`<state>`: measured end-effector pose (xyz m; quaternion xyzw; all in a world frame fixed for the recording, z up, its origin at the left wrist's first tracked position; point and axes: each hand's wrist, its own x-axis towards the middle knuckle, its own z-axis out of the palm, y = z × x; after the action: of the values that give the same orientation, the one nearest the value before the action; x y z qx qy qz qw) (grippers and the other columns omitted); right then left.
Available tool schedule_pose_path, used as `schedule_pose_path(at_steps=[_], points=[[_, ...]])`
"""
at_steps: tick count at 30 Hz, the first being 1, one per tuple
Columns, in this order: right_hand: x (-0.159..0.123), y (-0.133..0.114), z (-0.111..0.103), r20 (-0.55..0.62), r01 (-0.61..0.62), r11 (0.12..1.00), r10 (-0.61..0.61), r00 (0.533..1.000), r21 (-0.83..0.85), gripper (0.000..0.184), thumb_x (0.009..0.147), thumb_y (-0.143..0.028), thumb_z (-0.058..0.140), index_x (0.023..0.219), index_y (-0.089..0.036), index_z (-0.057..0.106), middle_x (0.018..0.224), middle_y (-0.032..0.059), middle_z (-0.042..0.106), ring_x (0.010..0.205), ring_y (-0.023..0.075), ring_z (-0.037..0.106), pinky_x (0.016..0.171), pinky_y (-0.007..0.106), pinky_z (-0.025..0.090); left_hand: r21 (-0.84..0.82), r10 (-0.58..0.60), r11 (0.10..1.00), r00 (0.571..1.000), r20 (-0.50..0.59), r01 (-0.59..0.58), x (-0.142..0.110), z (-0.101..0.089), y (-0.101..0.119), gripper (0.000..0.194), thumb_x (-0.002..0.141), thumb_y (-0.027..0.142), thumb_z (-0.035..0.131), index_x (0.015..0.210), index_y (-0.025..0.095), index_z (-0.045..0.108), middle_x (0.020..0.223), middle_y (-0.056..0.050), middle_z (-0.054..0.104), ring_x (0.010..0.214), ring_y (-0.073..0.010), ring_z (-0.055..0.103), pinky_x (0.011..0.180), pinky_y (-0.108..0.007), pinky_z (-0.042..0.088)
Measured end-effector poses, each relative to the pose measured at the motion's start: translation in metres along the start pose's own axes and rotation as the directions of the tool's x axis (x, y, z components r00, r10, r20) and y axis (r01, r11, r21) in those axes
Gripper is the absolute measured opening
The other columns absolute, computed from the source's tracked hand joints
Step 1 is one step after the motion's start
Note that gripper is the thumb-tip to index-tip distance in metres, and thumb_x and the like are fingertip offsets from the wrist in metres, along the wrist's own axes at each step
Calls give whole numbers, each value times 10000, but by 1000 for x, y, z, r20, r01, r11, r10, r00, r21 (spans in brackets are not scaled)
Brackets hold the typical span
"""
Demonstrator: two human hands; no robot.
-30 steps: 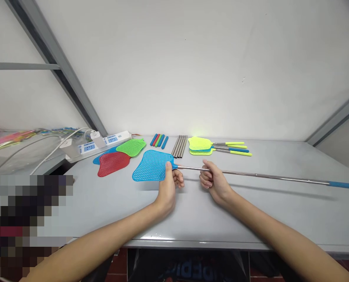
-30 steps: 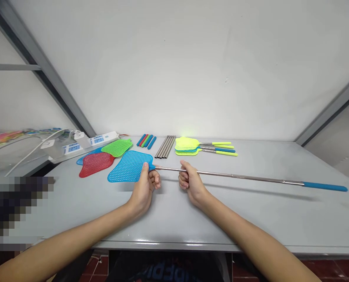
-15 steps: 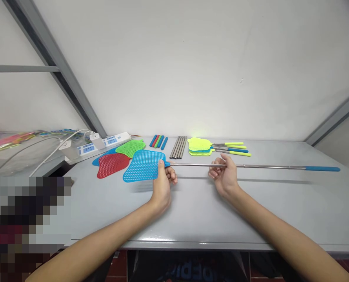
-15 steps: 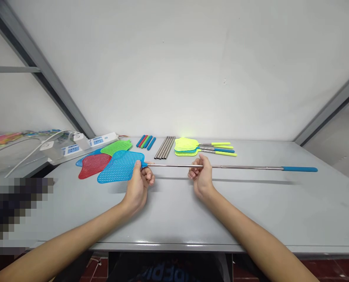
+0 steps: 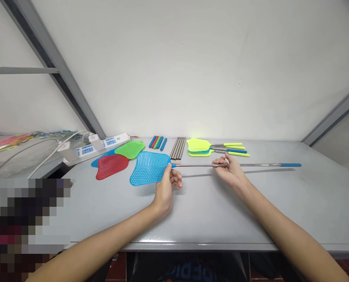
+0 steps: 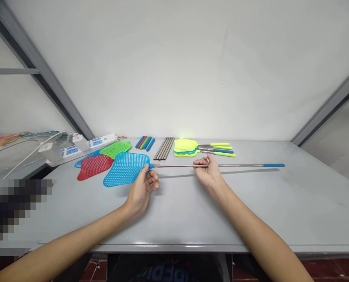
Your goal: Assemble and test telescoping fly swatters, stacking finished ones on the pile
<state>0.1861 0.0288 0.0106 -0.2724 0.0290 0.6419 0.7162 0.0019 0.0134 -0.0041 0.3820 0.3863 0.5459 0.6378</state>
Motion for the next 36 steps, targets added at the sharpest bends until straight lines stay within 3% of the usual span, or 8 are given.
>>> schedule_pose_path(at_steps=[11,22,36], points=[[0,0,-4,5,-3,997,4,1000,-71,217,732,-113,378,552,-182,279,381,-83,240,322,44,288,341,160,316,-4,-83,997,996,25,83,3,-5,-4,297,722,419,436,835,159,523,555,33,499,414,-66,439,415,-182,339],[-2,2,-4,36,25,998,-22,999,-63,93,679,-116,426,617,-179,396,392,-83,265,353,51,317,357,168,339,4,-126,992,992,10,126,4,-5,-3,294,725,407,426,630,137,491,547,12,503,409,-65,434,412,-190,335],[-13,4,0,184,175,974,-147,972,-142,31,663,-150,467,642,-161,488,452,-65,280,415,59,356,417,186,383,-11,-138,990,990,-13,138,5,-3,-2,267,707,400,418,619,152,463,536,26,494,400,-64,431,415,-191,317]])
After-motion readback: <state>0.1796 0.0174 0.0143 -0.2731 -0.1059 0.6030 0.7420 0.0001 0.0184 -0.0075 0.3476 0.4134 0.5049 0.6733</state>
